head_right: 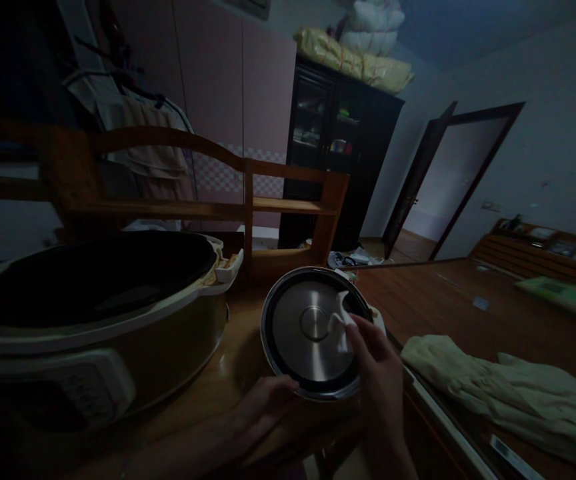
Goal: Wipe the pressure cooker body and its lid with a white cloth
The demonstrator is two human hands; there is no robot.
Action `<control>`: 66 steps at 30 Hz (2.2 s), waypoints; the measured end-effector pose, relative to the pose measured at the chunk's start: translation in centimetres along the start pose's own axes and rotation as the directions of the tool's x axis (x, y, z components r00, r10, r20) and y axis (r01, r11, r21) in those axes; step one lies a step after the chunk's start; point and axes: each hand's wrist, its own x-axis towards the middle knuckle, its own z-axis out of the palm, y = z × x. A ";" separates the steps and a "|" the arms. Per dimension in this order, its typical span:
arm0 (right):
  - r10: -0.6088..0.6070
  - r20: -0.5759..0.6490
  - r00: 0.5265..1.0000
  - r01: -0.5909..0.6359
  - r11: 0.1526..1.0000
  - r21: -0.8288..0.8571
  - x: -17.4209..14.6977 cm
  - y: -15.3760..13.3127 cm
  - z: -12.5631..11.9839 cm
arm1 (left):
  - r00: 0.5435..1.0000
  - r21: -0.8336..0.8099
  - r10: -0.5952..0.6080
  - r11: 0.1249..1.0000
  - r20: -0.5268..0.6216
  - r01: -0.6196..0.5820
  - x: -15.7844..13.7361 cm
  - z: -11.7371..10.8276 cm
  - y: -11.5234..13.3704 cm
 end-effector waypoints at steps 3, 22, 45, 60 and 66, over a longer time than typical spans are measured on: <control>-0.227 -0.034 0.973 0.215 0.951 -0.222 4.1 0.4 2.8 | 0.996 -0.028 0.071 0.997 -0.048 -0.073 -0.1 -0.1 0.0; -0.198 0.799 0.568 0.692 0.640 -0.333 3.4 4.7 5.0 | 0.999 -0.205 0.036 0.978 0.040 -0.027 -0.4 -0.6 0.7; -0.228 0.880 0.416 0.861 0.410 -0.301 8.3 6.4 6.8 | 1.000 -0.292 -0.002 0.957 0.005 0.004 -0.7 -0.1 1.2; -0.203 0.830 0.519 0.838 0.313 -0.447 6.9 6.7 6.6 | 0.998 -0.334 -0.055 0.942 -0.021 0.045 -0.6 0.0 1.8; -0.273 0.713 0.645 0.763 0.275 -0.585 6.4 7.6 6.7 | 0.998 -0.322 -0.061 0.945 -0.032 0.047 -0.9 0.3 1.9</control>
